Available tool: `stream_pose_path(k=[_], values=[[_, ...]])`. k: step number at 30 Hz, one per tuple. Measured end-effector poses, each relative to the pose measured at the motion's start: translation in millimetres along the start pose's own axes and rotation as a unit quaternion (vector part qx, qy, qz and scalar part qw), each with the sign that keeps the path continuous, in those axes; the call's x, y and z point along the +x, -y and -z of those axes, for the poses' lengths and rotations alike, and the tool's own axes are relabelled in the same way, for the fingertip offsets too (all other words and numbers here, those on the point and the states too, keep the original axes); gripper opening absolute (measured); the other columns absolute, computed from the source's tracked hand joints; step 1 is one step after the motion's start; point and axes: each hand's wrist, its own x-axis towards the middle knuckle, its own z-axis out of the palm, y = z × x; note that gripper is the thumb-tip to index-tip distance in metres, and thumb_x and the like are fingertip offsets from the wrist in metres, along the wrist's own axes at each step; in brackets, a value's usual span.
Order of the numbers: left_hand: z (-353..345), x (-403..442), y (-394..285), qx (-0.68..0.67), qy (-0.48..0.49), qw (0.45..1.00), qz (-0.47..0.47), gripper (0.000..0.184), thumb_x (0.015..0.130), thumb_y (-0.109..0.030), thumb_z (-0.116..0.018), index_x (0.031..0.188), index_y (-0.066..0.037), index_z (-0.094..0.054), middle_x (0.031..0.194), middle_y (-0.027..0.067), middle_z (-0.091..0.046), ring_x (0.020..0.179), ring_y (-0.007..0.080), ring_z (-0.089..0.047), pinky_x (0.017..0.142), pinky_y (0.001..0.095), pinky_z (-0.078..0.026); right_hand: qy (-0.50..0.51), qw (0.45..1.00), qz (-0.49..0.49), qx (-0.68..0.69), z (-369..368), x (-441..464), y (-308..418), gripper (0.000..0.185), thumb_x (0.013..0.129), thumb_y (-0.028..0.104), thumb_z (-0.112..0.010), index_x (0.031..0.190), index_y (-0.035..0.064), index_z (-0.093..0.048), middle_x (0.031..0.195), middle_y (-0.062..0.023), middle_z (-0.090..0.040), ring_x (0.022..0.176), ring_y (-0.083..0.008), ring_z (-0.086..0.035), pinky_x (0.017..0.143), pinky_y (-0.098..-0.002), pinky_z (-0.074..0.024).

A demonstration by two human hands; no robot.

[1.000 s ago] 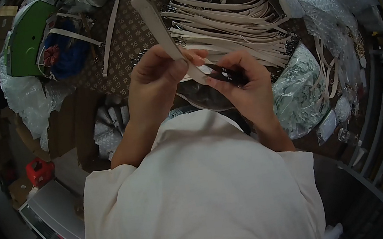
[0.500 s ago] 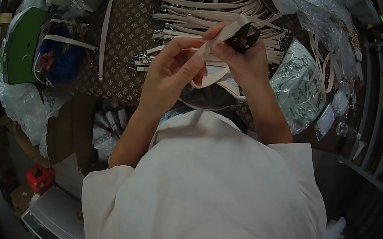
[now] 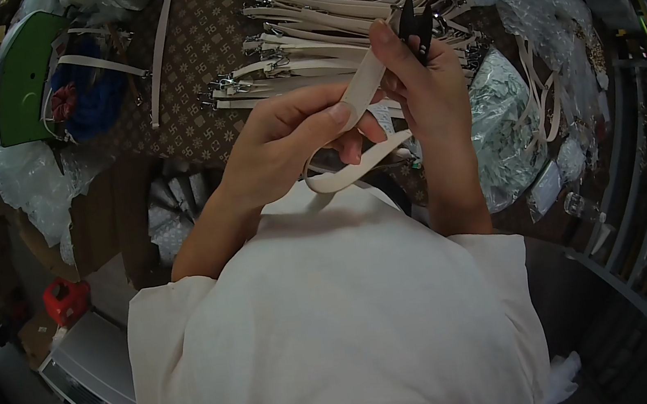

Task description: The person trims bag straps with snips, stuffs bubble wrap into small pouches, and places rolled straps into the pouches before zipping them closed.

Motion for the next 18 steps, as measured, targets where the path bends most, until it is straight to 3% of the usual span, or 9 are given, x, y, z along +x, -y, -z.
stream_pose_path(k=[4,7,9,13,15,18], values=[[-6,-3,-2,-0.013,-0.003,1.0,0.02,0.031,0.09,-0.008,-0.038,0.113,0.01,-0.05,0.082,0.012,-0.06,0.063,0.0116,-0.052,0.06,0.0227,-0.043,0.019,1.0,-0.003,-0.005,9,-7,4,0.047,0.077,0.045,-0.065,0.053,0.0061,-0.052,0.048,0.0067,-0.04,0.045,-0.0027,-0.033,0.042,-0.0207,-0.022],[-10,-5,-3,-0.011,-0.013,1.0,0.022,0.031,0.09,-0.008,-0.039,0.112,0.01,-0.051,0.08,0.0109,-0.06,0.061,0.0105,-0.05,0.056,0.0215,-0.042,0.011,1.0,-0.001,-0.028,12,-14,5,0.042,0.079,0.042,-0.064,0.061,0.0038,-0.058,0.051,0.0065,-0.043,0.048,-0.0025,-0.035,0.044,-0.0197,-0.0235],[-10,-5,-5,0.002,-0.028,0.999,0.028,0.03,0.09,-0.01,-0.04,0.109,0.01,-0.053,0.077,0.0096,-0.06,0.057,0.0095,-0.049,0.052,0.0203,-0.039,0.012,0.998,0.058,-0.033,11,-20,10,0.035,0.082,0.036,-0.062,0.076,0.0012,-0.063,0.056,0.006,-0.047,0.053,-0.0017,-0.038,0.047,-0.018,-0.0258],[-9,-6,-5,-0.008,-0.057,0.998,0.034,0.03,0.091,-0.012,-0.041,0.107,0.009,-0.055,0.074,0.0081,-0.06,0.055,0.009,-0.047,0.05,0.0197,-0.039,-0.006,0.996,0.075,-0.051,19,-31,7,0.03,0.085,0.029,-0.06,0.092,-0.0005,-0.062,0.065,0.0033,-0.05,0.059,-0.0024,-0.04,0.051,-0.0172,-0.0292],[-9,-5,-5,0.002,-0.069,0.997,0.035,0.03,0.091,-0.013,-0.041,0.105,0.008,-0.056,0.073,0.0075,-0.06,0.054,0.0085,-0.047,0.049,0.0194,-0.038,-0.053,0.968,0.219,-0.112,21,-34,3,0.028,0.084,0.023,-0.06,0.1,-0.0005,-0.061,0.069,-0.0007,-0.051,0.06,-0.0056,-0.043,0.051,-0.0182,-0.0324],[-8,-6,-3,-0.02,-0.064,0.997,0.041,0.025,0.091,-0.011,-0.042,0.106,0.003,-0.058,0.08,0.0059,-0.062,0.059,0.0057,-0.049,0.051,0.0181,-0.039,-0.044,0.926,0.295,-0.233,19,-45,12,0.029,0.08,0.016,-0.064,0.103,0.0004,-0.061,0.072,-0.0041,-0.051,0.06,-0.0099,-0.045,0.051,-0.0211,-0.0353]])
